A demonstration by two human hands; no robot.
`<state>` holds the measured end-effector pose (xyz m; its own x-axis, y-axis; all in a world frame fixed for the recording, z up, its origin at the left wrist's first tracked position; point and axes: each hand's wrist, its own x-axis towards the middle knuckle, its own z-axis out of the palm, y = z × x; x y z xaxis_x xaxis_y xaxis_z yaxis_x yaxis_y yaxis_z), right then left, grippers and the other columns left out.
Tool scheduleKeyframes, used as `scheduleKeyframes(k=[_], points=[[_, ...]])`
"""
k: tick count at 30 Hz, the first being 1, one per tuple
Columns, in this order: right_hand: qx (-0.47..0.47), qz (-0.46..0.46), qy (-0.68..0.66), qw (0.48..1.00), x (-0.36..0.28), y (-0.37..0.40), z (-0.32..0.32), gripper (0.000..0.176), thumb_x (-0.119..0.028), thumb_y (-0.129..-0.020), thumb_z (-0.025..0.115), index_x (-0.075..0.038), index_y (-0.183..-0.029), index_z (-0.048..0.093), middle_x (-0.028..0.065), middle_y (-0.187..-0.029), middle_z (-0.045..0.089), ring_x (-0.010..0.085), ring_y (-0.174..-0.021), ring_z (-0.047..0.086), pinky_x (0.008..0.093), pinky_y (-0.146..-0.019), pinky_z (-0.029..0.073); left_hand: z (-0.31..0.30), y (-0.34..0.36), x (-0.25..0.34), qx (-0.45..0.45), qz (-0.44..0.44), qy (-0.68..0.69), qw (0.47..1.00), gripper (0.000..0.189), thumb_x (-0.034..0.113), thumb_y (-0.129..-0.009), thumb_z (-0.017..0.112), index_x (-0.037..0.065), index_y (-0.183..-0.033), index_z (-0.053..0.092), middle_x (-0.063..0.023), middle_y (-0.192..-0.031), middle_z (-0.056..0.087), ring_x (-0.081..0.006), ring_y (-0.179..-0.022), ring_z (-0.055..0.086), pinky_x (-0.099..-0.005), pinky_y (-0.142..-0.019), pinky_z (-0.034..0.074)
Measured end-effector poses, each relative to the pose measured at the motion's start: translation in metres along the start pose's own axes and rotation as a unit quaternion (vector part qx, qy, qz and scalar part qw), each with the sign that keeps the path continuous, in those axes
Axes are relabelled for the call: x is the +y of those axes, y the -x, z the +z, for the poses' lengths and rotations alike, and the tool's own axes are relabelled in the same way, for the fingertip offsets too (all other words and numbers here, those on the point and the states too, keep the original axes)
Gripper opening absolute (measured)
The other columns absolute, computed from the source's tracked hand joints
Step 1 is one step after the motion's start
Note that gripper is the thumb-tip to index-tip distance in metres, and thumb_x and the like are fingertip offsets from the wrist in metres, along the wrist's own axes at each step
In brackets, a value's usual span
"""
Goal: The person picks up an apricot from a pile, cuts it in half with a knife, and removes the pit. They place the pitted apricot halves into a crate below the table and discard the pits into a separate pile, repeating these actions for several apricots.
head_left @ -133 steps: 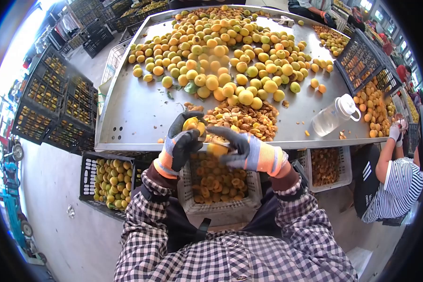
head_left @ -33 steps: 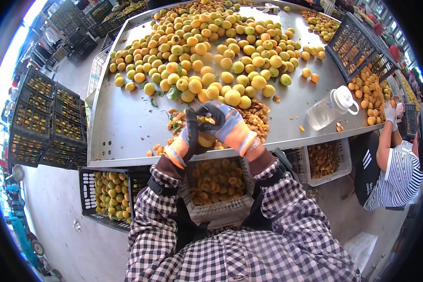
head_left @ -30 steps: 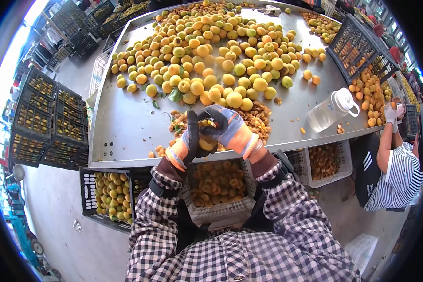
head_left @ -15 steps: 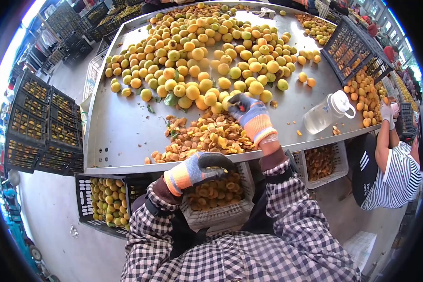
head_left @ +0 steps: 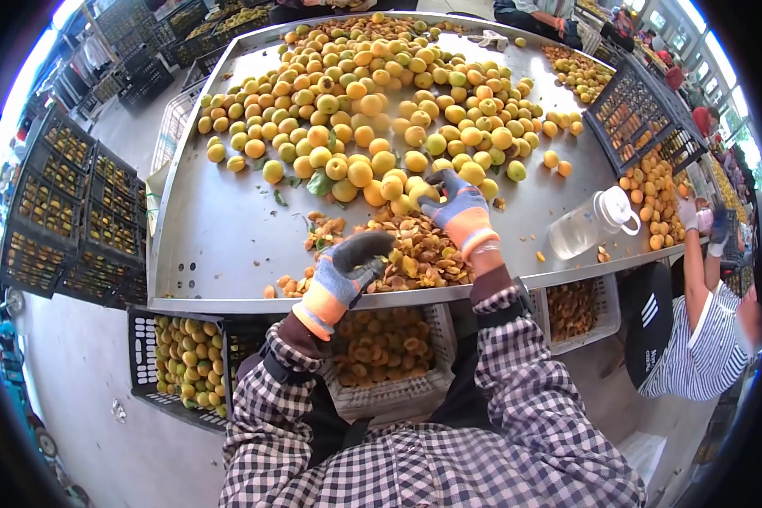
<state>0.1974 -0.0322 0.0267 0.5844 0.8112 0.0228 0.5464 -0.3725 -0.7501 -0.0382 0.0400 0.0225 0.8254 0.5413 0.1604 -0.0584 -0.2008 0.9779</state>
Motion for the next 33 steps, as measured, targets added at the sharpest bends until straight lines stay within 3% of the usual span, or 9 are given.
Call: scheduleKeyframes(k=[2,6,10,13,16,17,21,31,33], points=[[0.015,-0.031,-0.036,0.999,-0.017,0.01,-0.005,0.042,-0.03,-0.073,0.075,-0.009,-0.107,0.063,0.0128,-0.097,0.069,0.0279,-0.095,0.066,0.0344,-0.08,0.05,0.003,-0.005,-0.003,0.061,0.04,0.029,0.997,0.052,-0.005,-0.082,0.067,0.002,-0.131,0.053,-0.0072,-0.125,0.06,-0.0142,-0.109,0.057,-0.0285,-0.093,0.049],[-0.179,-0.057,-0.343,0.92,-0.047,0.039,0.008,0.028,-0.011,-0.084,0.072,-0.001,-0.108,0.062,0.0043,-0.094,0.065,0.0068,-0.082,0.055,0.0237,-0.074,0.047,0.005,-0.014,0.011,0.051,0.103,-0.006,0.993,0.076,-0.006,-0.071,0.076,0.002,-0.139,0.043,-0.0087,-0.137,0.049,-0.0181,-0.123,0.049,-0.0302,-0.099,0.046],[-0.167,-0.024,-0.353,0.92,-0.055,0.053,0.017,0.023,-0.01,-0.09,0.065,0.0,-0.11,0.059,0.0067,-0.093,0.068,0.0108,-0.086,0.062,0.028,-0.074,0.05,0.001,-0.015,0.008,0.049,0.071,0.044,0.995,0.069,-0.004,-0.073,0.077,0.0,-0.134,0.047,-0.0085,-0.128,0.055,-0.0165,-0.116,0.054,-0.029,-0.099,0.046],[-0.059,-0.178,-0.226,0.956,-0.05,0.057,0.007,0.018,-0.011,-0.092,0.062,-0.003,-0.108,0.06,0.0131,-0.089,0.068,0.0219,-0.08,0.066,0.0309,-0.07,0.051,-0.013,-0.012,0.01,0.103,0.002,0.083,0.991,0.059,-0.002,-0.073,0.079,0.002,-0.127,0.054,-0.005,-0.118,0.059,-0.0127,-0.105,0.057,-0.0271,-0.093,0.049],[-0.126,-0.233,-0.17,0.949,-0.048,0.066,0.002,0.02,-0.009,-0.091,0.061,0.0,-0.109,0.06,0.0078,-0.09,0.066,0.0137,-0.082,0.062,0.0272,-0.073,0.049,-0.023,-0.011,0.011,0.112,-0.009,0.094,0.989,0.058,-0.002,-0.072,0.08,0.002,-0.125,0.056,-0.0039,-0.114,0.059,-0.0116,-0.102,0.057,-0.0267,-0.092,0.05],[-0.146,-0.23,-0.058,0.961,-0.058,0.07,-0.007,0.017,-0.008,-0.088,0.063,-0.001,-0.104,0.062,0.0118,-0.088,0.066,0.0206,-0.08,0.064,0.0304,-0.072,0.049,-0.025,-0.011,0.01,0.11,0.008,0.093,0.989,0.058,-0.002,-0.071,0.08,0.002,-0.124,0.056,-0.0035,-0.113,0.06,-0.0109,-0.1,0.057,-0.0263,-0.091,0.05],[-0.136,-0.247,-0.015,0.959,-0.056,0.072,-0.007,0.018,-0.005,-0.083,0.065,-0.002,-0.101,0.064,0.0164,-0.086,0.066,0.0336,-0.078,0.064,0.035,-0.068,0.05,-0.028,-0.009,0.016,0.102,0.023,0.034,0.994,0.059,-0.003,-0.07,0.08,0.003,-0.124,0.057,-0.0034,-0.113,0.06,-0.0115,-0.101,0.057,-0.0261,-0.091,0.05],[-0.136,-0.261,0.018,0.956,-0.043,0.072,0.0,0.022,-0.004,-0.083,0.065,-0.002,-0.105,0.063,0.0158,-0.089,0.067,0.0326,-0.081,0.066,0.0339,-0.071,0.052,-0.027,-0.006,0.029,0.069,0.056,-0.095,0.992,0.057,-0.002,-0.069,0.081,0.003,-0.121,0.059,-0.004,-0.116,0.061,-0.0133,-0.104,0.057,-0.0286,-0.093,0.049],[-0.174,-0.234,-0.082,0.953,-0.03,0.07,0.013,0.024,-0.004,-0.083,0.066,-0.002,-0.107,0.063,0.0149,-0.089,0.068,0.0313,-0.081,0.066,0.0345,-0.071,0.051,-0.028,-0.004,0.027,0.064,0.052,-0.022,0.996,0.058,-0.002,-0.069,0.081,0.003,-0.122,0.059,-0.0039,-0.116,0.061,-0.014,-0.104,0.058,-0.0285,-0.094,0.048]])
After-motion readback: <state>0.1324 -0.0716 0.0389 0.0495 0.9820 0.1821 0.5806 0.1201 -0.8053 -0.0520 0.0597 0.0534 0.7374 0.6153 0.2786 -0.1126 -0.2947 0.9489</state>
